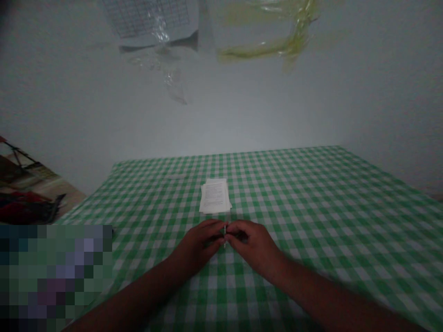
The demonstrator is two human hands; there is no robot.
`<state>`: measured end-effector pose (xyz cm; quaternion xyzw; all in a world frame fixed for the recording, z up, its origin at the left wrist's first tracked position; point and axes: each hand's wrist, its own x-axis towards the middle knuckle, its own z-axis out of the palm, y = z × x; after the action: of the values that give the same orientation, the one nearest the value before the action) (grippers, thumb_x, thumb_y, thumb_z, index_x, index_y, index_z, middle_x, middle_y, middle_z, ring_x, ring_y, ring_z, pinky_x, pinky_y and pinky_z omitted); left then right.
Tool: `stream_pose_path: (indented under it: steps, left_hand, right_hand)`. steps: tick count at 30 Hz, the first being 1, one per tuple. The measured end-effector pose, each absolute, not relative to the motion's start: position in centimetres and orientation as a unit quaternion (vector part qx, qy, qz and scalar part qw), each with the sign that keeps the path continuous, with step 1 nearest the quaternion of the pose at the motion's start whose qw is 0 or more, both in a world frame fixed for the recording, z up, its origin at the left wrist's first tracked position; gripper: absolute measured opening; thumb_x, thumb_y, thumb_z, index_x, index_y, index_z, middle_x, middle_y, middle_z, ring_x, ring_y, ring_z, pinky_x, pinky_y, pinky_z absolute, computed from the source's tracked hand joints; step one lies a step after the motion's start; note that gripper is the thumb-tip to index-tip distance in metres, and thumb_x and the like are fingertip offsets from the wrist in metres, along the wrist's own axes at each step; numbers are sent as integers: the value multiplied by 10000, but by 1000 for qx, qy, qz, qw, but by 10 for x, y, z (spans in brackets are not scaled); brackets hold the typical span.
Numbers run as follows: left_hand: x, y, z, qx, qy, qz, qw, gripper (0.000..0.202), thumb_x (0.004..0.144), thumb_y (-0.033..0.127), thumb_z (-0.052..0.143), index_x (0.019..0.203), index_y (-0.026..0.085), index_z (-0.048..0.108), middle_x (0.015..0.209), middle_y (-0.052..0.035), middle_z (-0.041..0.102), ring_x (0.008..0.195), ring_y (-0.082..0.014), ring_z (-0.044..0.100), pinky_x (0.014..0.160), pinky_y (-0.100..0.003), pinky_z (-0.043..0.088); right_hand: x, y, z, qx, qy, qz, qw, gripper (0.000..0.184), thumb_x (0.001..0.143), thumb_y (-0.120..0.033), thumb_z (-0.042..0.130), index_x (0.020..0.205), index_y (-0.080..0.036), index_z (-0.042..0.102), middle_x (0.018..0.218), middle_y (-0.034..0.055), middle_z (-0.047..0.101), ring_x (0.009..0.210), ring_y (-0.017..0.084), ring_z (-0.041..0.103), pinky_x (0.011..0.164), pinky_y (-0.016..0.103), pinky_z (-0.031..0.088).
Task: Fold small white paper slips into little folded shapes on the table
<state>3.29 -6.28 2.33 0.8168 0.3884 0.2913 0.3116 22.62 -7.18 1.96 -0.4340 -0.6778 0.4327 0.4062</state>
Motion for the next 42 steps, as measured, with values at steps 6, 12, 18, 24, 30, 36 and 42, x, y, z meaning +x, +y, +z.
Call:
stream_pose_path:
  steps: [6, 12, 18, 24, 30, 36, 42]
  left_hand:
    - [32, -62, 19, 812, 394, 304, 306, 381, 867, 160, 584, 1236, 256, 603, 1194, -61, 652, 1092, -204, 612, 969, -386, 512]
    - [30, -59, 12, 790, 397, 335, 325, 373, 840, 133, 580, 1202, 218, 617, 1150, -64, 650, 1026, -182, 633, 902, -332, 544]
    - [30, -58, 16, 749, 404, 348, 393, 324, 826, 124, 586, 1132, 219, 637, 1113, -52, 652, 972, -166, 644, 881, -319, 557]
    - [30, -58, 16, 744, 379, 355, 420, 308, 836, 118, 587, 1125, 213, 637, 1125, -58, 637, 989, -167, 639, 881, -322, 550]
    - [30, -57, 13, 739, 363, 364, 435, 276, 847, 127, 594, 1104, 214, 648, 1135, -58, 636, 999, -171, 635, 888, -327, 540]
    - [29, -54, 13, 739, 367, 360, 436, 280, 841, 117, 594, 1091, 224, 664, 1110, -54, 651, 1012, -183, 640, 905, -337, 534]
    - [27, -50, 16, 733, 396, 338, 438, 258, 845, 166, 600, 1084, 221, 677, 1093, -60, 667, 992, -198, 658, 898, -373, 547]
  right_hand:
    - [227, -71, 20, -434, -689, 425, 396, 97, 865, -267, 584, 881, -234, 675, 840, 2, 708, 763, 155, 664, 695, 293, 533]
    - [228, -69, 20, -453, -693, 397, 396, 120, 870, -287, 565, 899, -231, 666, 824, 5, 707, 738, 162, 661, 672, 296, 526]
    - [229, -69, 21, -462, -691, 407, 378, 147, 890, -300, 551, 943, -233, 671, 859, 6, 714, 761, 165, 668, 694, 302, 528]
    - [234, -71, 19, -465, -709, 386, 364, 177, 900, -315, 547, 992, -242, 680, 912, 20, 727, 788, 175, 676, 721, 319, 542]
    - [237, -71, 15, -468, -722, 359, 362, 186, 898, -307, 561, 1014, -238, 690, 973, 42, 734, 852, 185, 690, 774, 333, 551]
    - [237, -69, 17, -454, -725, 360, 371, 178, 910, -254, 554, 1025, -242, 690, 953, 26, 732, 836, 161, 683, 762, 305, 539]
    - [237, -66, 16, -438, -725, 361, 392, 177, 885, -170, 584, 996, -239, 703, 912, 3, 731, 792, 133, 665, 733, 260, 520]
